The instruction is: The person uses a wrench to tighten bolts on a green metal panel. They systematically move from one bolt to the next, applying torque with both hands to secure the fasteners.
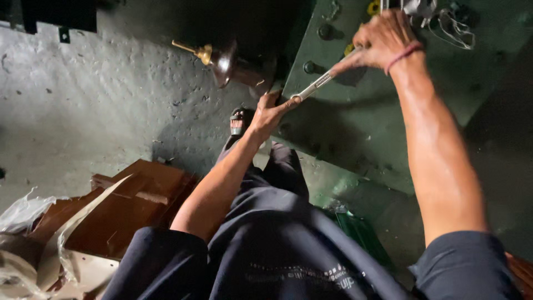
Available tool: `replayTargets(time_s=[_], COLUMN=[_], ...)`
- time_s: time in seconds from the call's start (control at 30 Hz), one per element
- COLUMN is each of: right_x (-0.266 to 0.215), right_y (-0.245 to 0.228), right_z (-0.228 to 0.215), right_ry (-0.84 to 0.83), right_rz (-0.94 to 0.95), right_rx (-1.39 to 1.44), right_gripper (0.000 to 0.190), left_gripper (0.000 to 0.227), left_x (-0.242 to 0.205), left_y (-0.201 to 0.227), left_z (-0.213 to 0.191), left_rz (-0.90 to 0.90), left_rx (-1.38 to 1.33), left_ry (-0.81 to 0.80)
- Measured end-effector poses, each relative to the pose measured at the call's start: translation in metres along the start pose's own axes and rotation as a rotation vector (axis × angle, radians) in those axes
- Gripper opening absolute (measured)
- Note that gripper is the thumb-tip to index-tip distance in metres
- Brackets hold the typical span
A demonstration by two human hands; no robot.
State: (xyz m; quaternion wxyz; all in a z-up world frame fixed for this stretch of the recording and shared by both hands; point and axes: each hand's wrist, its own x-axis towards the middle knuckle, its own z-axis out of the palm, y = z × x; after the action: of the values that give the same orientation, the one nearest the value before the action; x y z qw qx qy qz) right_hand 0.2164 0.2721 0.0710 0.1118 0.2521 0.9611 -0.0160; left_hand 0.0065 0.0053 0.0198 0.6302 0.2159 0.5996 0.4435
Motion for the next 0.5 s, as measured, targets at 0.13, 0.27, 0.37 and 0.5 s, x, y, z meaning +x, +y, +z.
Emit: replayTargets(time_s=[0.13,0.27,0.37,0.5], right_x=[0.015,-0.010,-0.014,0.003], right_y=[0.005,-0.001,0.006,0.016], right_z=[0.010,0.005,0.004,0.004], right_ry=[-0.128,-0.321,-0.315,-0.442], right_rz=[-0.010,0.148,0.070,0.062], right_rx=[0.111,0.142,0.118,0.169], right_gripper=[0.082,0.087,0.090,0.092], left_gripper=[0.052,0.050,0.045,0.044], left_x=[0.003,0.008,0.007,0.005], left_y=[0.009,0.011,0.009,0.007], left_z=[0.002,0.002,0.004,0.003], left_rz=[-0.106,-0.049,-0.100,-0.004], left_rx=[0.088,0.179,0.116,0.022], left_ry=[0.070,0.078,0.040,0.012])
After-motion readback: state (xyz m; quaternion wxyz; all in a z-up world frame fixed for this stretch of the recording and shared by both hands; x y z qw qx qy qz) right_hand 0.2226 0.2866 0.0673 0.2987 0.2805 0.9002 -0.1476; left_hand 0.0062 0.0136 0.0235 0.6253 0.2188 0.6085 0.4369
